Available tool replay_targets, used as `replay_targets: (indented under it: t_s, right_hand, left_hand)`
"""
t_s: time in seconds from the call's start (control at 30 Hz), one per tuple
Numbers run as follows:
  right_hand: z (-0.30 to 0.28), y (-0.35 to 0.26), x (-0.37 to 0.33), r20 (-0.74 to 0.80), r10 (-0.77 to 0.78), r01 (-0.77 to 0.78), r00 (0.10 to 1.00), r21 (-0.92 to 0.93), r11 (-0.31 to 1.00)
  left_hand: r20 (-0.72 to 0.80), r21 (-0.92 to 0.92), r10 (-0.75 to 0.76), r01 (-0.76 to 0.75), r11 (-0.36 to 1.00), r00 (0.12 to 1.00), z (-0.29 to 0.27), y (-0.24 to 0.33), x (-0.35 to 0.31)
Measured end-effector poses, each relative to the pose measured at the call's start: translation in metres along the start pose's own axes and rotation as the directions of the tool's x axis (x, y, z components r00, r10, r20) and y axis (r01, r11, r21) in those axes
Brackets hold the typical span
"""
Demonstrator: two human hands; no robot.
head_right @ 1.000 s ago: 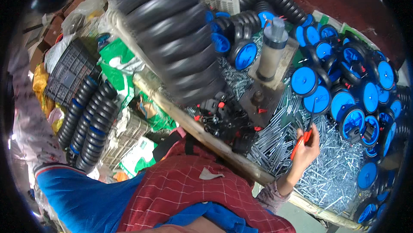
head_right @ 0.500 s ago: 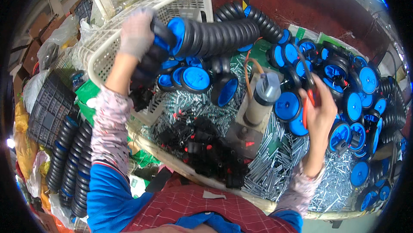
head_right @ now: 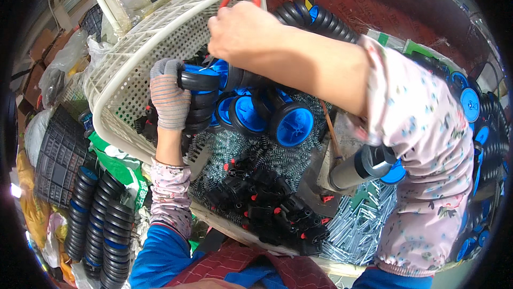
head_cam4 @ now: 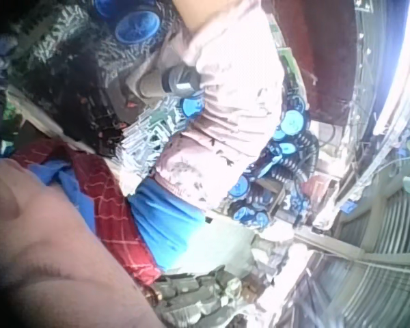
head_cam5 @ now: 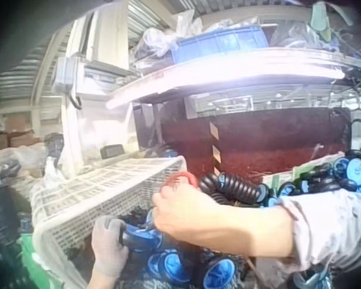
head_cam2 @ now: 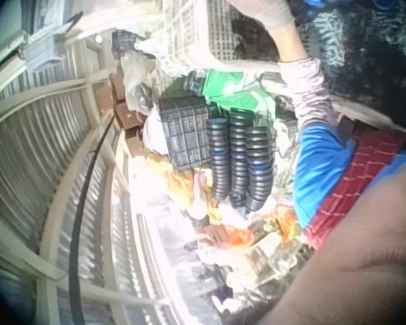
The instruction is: The person repeatedly picks up black plastic housings and metal springs, inserts the springs into the housings, and places the assembled units into a white basket. They also handle blue-capped coiled hoses, moving them between piles and into the basket.
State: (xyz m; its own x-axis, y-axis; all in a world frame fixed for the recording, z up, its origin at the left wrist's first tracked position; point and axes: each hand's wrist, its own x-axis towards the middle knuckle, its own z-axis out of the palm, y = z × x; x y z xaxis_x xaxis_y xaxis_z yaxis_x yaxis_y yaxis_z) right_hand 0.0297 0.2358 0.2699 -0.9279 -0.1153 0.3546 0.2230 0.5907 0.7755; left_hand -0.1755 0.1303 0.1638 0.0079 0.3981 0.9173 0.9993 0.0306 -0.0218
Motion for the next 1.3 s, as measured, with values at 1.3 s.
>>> replay_targets:
  t_s: [1.3]
  right_hand:
    - [-0.246, -0.292, -0.747, 0.127, 0.626, -0.579, -0.769, -0.552, -0.6]
  left_hand:
    - [0.459, 0.29, -0.177, 0.042, 0.956, 0.871, -0.031, 0.059, -0.202]
